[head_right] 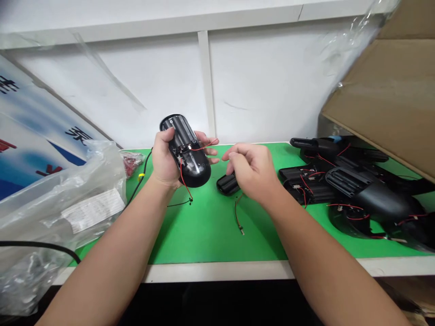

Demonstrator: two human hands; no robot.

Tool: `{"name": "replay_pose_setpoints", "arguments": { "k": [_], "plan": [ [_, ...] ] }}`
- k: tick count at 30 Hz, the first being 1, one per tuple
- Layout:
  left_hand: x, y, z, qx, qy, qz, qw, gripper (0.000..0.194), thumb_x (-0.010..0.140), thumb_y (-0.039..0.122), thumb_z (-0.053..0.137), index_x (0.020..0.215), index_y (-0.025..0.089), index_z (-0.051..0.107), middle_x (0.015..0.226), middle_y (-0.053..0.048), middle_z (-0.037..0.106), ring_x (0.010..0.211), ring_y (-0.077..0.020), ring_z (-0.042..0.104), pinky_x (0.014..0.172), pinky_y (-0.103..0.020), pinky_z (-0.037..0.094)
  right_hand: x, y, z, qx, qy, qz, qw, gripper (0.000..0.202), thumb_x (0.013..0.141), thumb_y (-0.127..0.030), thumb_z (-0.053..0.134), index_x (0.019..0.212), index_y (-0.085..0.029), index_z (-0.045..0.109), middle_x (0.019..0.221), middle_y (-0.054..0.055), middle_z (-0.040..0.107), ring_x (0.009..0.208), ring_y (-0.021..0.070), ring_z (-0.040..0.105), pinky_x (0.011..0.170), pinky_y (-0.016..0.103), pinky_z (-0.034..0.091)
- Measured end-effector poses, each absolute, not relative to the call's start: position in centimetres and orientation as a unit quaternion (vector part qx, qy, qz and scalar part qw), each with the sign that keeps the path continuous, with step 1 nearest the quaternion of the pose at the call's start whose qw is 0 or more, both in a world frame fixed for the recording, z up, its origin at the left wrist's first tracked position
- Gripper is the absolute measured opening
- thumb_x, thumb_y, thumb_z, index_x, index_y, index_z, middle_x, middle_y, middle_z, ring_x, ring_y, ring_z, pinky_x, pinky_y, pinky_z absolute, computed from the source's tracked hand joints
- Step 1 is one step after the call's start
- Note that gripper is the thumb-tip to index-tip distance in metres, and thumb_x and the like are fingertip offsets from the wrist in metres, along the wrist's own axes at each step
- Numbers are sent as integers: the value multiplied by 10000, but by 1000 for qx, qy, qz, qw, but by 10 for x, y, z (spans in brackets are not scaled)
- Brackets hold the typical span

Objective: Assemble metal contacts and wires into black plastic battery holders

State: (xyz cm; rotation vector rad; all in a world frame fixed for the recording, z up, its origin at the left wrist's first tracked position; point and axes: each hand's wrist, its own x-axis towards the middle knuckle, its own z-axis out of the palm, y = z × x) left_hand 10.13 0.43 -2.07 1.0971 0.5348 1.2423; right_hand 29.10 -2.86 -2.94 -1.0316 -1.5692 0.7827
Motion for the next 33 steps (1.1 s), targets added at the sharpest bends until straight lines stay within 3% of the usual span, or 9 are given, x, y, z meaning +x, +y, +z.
{"name": "replay_pose_setpoints", "arguments": {
  "k": [5,11,16,21,25,28,33],
  "plan": [
    [110,1,-23,508,215,559,619,610,868,748,556,791,165,717,982,-131,775,1096,-319,732,915,-438,620,287,-28,-39,-313,-713,492,391,520,1014,-662,494,912,-208,727,862,53,721,768,196,645,691,317,509],
    [111,7,-32,526,201,587,582,539,884,667,559,848,163,746,1021,-109,752,1028,-251,715,929,-359,580,280,-37,-31,-270,-726,497,392,462,1006,-619,577,1161,-209,723,1173,78,739,1070,223,680,938,336,558],
    [106,20,-39,499,249,617,556,446,861,618,684,853,173,723,823,-65,710,751,-171,643,719,-299,531,278,-35,-32,-300,-687,491,443,578,870,-632,760,1235,-189,695,1049,74,770,919,211,726,805,328,602],
    [97,25,-36,532,255,650,478,271,844,453,785,903,197,715,899,-32,696,825,-145,624,743,-262,500,283,-25,-39,-351,-725,333,490,649,793,-542,873,1302,-192,674,1089,84,773,943,227,725,858,371,594],
    [100,23,-34,509,294,687,427,287,782,387,861,863,205,654,808,16,601,705,-101,527,690,-249,460,288,-15,-44,-361,-748,195,522,766,777,-512,893,1426,-222,607,1316,128,730,1128,291,718,940,438,597],
    [109,18,-35,513,280,666,463,267,787,390,841,792,201,653,732,20,564,659,-101,492,663,-256,459,292,-9,-48,-354,-760,132,529,787,811,-488,868,1488,-246,549,1429,146,664,1208,317,692,998,486,601],
    [121,6,-36,521,212,614,553,214,788,398,805,766,203,723,742,-14,661,713,-139,593,733,-296,523,297,-4,-49,-316,-792,25,522,780,874,-424,817,1547,-251,464,1418,164,626,1273,334,633,1058,504,580]
  ]
}}
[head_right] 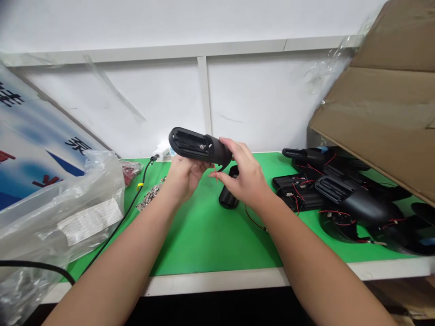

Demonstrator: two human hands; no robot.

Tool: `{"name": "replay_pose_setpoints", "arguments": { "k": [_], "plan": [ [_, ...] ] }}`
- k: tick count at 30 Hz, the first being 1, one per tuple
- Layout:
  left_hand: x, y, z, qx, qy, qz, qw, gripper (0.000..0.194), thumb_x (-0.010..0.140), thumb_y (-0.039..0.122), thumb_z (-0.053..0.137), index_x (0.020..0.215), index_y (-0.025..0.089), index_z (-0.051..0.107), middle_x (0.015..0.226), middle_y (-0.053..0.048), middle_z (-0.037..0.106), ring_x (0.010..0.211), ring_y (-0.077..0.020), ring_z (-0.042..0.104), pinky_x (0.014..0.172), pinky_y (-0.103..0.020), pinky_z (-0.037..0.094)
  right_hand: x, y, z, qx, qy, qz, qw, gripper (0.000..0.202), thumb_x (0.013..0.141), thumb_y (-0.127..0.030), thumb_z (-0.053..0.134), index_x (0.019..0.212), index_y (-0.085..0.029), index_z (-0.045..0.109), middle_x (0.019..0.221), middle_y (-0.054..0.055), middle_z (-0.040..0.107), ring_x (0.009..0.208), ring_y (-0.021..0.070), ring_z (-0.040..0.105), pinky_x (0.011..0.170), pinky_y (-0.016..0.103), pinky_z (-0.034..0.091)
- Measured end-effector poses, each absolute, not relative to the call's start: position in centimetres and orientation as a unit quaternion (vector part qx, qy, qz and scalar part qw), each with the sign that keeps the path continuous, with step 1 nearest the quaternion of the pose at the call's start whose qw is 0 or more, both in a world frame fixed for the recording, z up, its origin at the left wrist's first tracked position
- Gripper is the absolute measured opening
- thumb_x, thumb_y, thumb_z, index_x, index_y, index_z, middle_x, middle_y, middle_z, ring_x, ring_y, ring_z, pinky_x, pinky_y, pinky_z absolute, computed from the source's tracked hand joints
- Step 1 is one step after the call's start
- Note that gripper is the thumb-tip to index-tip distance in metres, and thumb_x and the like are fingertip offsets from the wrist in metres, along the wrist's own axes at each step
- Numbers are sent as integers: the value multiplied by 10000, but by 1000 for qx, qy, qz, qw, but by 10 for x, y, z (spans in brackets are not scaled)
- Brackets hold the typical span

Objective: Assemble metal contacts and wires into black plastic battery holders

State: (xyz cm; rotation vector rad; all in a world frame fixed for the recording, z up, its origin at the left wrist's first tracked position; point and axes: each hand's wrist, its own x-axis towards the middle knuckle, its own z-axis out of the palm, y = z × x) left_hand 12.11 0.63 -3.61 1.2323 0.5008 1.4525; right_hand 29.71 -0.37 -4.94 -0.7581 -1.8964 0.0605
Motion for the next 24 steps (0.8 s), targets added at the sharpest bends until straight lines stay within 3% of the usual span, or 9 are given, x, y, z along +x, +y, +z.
{"name": "replay_pose_setpoints", "arguments": {
  "k": [5,8,13,19,24],
  "plan": [
    [120,4,-43,565,172,578,563,256,822,437,819,1008,262,790,949,-26,749,850,-180,660,753,-312,540,300,-5,-46,-307,-804,-44,507,753,860,-230,759,1544,-229,443,1347,172,613,1244,334,612,1038,514,563],
    [115,8,-50,576,186,552,574,262,828,428,820,1032,264,802,989,-29,753,870,-182,653,744,-307,537,300,-7,-45,-312,-809,-62,495,736,819,-130,660,1520,-238,460,1299,155,608,1219,326,605,1016,517,551],
    [108,11,-53,578,216,531,581,265,766,410,883,956,241,806,886,-19,741,743,-153,614,683,-299,523,299,-10,-45,-311,-808,-63,496,691,819,-135,632,1485,-233,476,1278,150,597,1211,320,598,1012,510,531],
    [108,9,-48,570,147,533,608,375,707,539,904,908,239,801,814,-11,728,762,-157,650,702,-288,545,297,-8,-46,-290,-801,-52,522,664,803,-137,699,1427,-236,494,1255,134,624,1171,307,613,999,483,534],
    [104,11,-49,609,126,501,602,399,757,561,862,929,210,784,827,-20,726,771,-150,637,728,-287,542,293,-4,-53,-262,-795,11,546,655,799,-157,741,1395,-273,497,1259,102,639,1154,296,638,969,463,556]
  ]
}}
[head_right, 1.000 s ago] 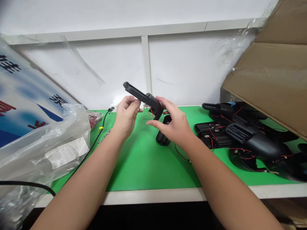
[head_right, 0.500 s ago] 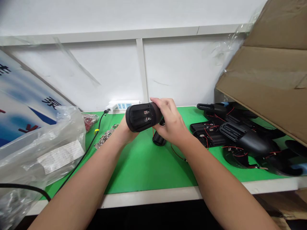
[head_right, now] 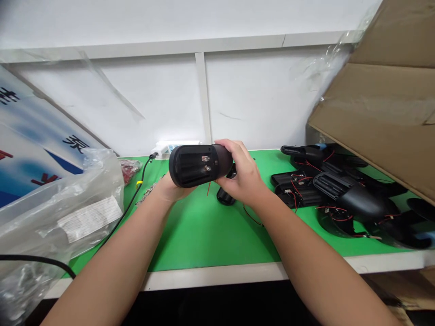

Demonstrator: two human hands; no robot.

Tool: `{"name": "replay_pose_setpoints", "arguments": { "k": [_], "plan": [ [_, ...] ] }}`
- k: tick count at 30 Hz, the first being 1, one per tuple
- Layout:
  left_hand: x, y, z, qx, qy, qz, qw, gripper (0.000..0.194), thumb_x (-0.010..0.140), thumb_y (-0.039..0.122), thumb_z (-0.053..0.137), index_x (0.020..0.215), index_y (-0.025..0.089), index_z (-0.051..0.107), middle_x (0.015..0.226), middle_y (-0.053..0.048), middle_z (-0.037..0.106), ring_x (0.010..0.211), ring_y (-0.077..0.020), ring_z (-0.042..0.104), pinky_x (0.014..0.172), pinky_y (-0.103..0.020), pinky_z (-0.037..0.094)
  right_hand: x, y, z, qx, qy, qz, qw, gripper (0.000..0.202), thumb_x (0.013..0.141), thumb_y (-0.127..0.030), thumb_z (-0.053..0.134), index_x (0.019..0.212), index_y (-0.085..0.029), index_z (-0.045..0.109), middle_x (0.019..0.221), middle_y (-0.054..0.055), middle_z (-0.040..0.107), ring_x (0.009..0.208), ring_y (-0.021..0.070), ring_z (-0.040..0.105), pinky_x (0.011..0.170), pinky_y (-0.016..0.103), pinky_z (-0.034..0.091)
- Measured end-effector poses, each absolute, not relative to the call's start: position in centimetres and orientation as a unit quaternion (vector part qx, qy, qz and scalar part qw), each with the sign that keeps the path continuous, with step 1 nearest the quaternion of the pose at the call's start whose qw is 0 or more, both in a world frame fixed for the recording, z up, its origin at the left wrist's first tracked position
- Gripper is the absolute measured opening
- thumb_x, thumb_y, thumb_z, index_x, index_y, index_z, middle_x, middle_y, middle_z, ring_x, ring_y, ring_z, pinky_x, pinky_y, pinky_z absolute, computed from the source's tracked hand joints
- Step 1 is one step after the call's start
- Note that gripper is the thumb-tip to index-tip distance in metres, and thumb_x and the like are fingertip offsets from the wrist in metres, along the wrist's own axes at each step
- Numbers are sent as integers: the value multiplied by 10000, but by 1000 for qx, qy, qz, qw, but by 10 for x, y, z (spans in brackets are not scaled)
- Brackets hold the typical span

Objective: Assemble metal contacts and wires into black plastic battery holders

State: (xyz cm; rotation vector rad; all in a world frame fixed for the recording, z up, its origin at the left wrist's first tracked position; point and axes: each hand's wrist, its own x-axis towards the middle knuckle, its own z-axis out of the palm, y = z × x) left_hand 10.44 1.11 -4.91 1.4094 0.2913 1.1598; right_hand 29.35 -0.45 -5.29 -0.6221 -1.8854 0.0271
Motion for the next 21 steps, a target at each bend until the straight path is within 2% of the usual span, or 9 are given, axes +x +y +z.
{"name": "replay_pose_setpoints", "arguments": {
  "k": [4,7,9,11,15,18,21],
  "plan": [
    [101,18,-56,650,134,454,594,360,802,505,846,975,198,776,883,-46,728,795,-163,638,743,-305,547,295,-2,-58,-278,-793,74,537,683,801,-322,854,1377,-283,488,1267,92,657,1125,298,669,946,462,575],
    [100,20,-57,665,157,431,590,370,776,486,876,981,199,765,899,-43,725,796,-162,634,770,-311,555,298,-4,-56,-276,-803,106,518,835,723,-445,938,1397,-271,477,1262,104,662,1106,305,689,913,452,603],
    [99,17,-53,688,154,397,588,378,795,514,855,953,186,756,904,-49,723,813,-162,637,779,-304,550,300,-9,-51,-250,-819,118,503,957,687,-475,964,1463,-266,446,1356,132,636,1211,335,669,1008,481,591],
    [96,13,-45,715,143,350,588,375,834,529,816,913,173,732,878,-44,711,790,-150,629,733,-275,528,301,-15,-44,-219,-833,126,492,1009,706,-465,957,1529,-273,405,1456,147,597,1321,350,626,1107,500,551],
    [88,5,-29,749,136,274,588,336,887,456,778,810,165,630,744,-6,669,664,-110,595,607,-224,452,300,-21,-38,-192,-852,100,476,869,764,-432,925,1494,-277,481,1401,137,648,1282,336,657,1086,489,565],
    [85,4,-22,754,164,272,574,343,869,428,795,779,156,607,722,-6,670,664,-111,607,617,-220,459,299,-20,-39,-195,-858,75,470,768,797,-396,900,1453,-271,521,1322,133,679,1208,324,685,1028,481,587],
    [85,4,-21,753,171,285,568,312,853,385,809,781,149,617,702,6,648,643,-96,584,604,-209,451,298,-17,-42,-185,-856,69,478,759,802,-373,895,1452,-274,515,1329,135,667,1223,323,670,1041,483,576]
  ]
}}
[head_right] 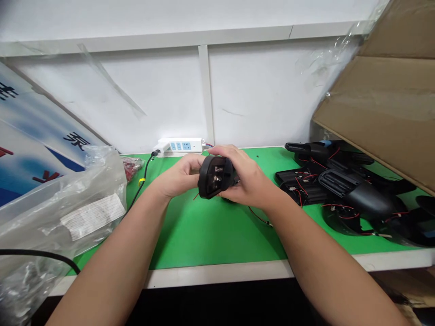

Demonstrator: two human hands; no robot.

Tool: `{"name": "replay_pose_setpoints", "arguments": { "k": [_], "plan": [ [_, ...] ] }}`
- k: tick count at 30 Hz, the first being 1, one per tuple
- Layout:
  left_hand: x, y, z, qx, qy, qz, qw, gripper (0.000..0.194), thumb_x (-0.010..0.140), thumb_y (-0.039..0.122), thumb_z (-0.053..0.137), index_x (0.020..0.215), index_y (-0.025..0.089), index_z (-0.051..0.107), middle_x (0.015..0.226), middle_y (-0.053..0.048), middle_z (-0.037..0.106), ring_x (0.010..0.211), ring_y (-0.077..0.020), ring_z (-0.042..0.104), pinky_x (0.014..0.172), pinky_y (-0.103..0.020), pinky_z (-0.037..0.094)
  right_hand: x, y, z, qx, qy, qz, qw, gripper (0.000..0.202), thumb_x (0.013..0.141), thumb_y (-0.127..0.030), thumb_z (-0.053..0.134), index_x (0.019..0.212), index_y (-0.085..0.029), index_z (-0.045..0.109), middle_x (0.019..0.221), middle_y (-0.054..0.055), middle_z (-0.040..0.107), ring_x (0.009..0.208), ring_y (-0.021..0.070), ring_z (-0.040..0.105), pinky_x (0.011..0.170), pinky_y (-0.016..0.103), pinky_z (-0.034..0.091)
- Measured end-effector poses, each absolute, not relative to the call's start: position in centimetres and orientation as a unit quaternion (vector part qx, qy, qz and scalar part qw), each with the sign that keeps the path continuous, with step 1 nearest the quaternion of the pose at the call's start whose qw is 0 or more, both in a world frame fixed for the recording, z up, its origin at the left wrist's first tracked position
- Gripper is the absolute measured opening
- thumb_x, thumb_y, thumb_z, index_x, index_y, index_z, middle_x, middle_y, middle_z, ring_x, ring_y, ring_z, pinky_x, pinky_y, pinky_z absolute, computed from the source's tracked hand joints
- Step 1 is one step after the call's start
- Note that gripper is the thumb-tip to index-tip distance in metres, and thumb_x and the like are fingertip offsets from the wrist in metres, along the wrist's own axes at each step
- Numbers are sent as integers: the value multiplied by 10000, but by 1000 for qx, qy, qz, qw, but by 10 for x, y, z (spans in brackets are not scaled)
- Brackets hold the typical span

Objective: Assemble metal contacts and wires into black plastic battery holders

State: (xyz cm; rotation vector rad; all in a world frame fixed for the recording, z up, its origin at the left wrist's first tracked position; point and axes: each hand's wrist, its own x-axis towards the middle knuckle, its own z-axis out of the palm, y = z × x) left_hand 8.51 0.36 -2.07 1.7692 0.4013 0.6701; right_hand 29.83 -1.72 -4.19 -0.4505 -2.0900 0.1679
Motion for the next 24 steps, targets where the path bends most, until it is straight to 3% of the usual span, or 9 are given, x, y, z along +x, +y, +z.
{"name": "replay_pose_setpoints", "arguments": {
  "k": [11,15,19,24],
  "plan": [
    [86,1,-16,756,209,281,553,298,867,359,742,719,145,599,695,6,628,644,-82,555,600,-194,431,302,-13,-43,-219,-866,25,448,549,839,-289,819,1307,-290,532,1218,87,705,1123,299,688,989,469,526],
    [84,8,-22,758,214,279,550,323,876,408,740,732,141,630,721,3,630,644,-77,524,597,-192,404,306,-9,-43,-273,-874,-10,402,480,860,-361,802,1257,-244,558,1203,103,721,1115,311,685,1032,494,473],
    [83,10,-23,752,231,290,546,333,860,378,761,704,139,588,667,38,531,605,-59,437,574,-187,345,306,-7,-44,-286,-872,-4,398,461,893,-451,770,1240,-219,576,1204,123,729,1117,319,689,1017,493,472],
    [88,8,-27,747,174,315,560,250,889,304,699,717,142,615,715,4,612,664,-83,522,636,-210,401,303,-6,-46,-262,-859,33,439,528,817,-463,850,1224,-249,591,1187,106,735,1091,315,699,972,476,520]
  ]
}}
